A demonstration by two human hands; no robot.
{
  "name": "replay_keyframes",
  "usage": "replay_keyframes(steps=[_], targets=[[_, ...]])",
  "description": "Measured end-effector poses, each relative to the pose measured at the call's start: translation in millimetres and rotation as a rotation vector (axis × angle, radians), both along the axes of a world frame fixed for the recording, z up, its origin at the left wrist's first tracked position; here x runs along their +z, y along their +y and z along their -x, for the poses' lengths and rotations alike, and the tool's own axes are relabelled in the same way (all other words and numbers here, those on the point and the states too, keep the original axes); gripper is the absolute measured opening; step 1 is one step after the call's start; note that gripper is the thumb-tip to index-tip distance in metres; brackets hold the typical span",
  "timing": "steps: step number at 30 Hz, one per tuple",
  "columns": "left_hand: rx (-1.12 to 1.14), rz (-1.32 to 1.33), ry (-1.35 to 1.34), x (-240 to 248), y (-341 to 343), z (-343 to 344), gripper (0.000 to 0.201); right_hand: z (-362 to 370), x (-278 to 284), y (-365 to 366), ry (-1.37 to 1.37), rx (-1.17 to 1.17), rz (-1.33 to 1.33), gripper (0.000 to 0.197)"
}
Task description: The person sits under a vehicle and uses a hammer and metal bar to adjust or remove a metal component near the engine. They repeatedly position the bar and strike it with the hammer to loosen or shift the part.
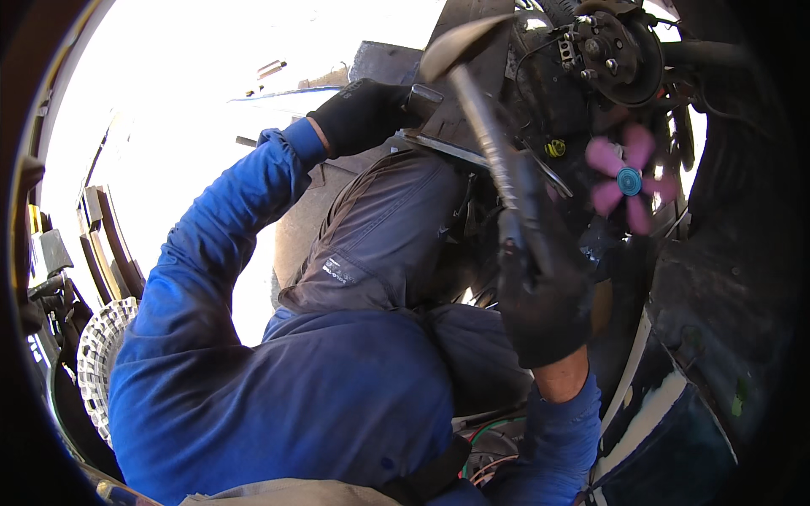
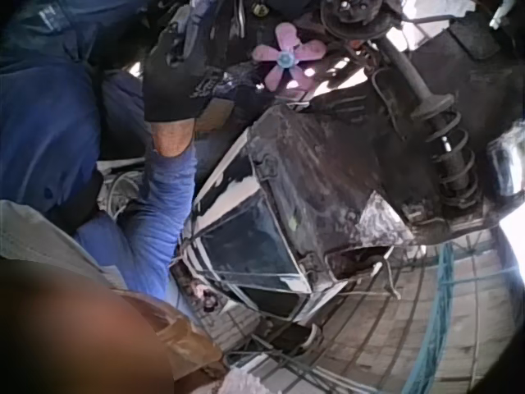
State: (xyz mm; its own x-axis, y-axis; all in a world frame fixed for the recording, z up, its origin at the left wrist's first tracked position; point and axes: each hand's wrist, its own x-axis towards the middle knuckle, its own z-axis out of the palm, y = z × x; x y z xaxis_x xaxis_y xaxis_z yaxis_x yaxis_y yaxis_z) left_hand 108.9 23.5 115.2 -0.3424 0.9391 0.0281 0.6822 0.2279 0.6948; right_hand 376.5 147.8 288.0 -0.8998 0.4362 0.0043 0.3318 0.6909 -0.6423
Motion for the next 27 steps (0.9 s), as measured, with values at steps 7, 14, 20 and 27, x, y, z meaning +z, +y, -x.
replay_keyframes(steps=[7, 14, 20, 27], targets=[[0.029, -0.018, -0.143, -3, -4, 7, 0.02, -22, -3, 2, -0.014, -0.099, 0.022, 0.052], [0.157, 0.004, -0.366, -7, -13, 9, 0.028, -28, 4, 7, -0.072, -0.325, 0.284, 0.055], [0.122, 0.021, -0.26, -9, -9, 5, 0.019, -22, -10, 11, -0.018, -0.15, 0.192, 0.055], [-0.014, -0.145, -0.309, -7, -6, 0, 0.016, -9, -26, 12, -0.051, 0.028, 0.112, 0.049]])
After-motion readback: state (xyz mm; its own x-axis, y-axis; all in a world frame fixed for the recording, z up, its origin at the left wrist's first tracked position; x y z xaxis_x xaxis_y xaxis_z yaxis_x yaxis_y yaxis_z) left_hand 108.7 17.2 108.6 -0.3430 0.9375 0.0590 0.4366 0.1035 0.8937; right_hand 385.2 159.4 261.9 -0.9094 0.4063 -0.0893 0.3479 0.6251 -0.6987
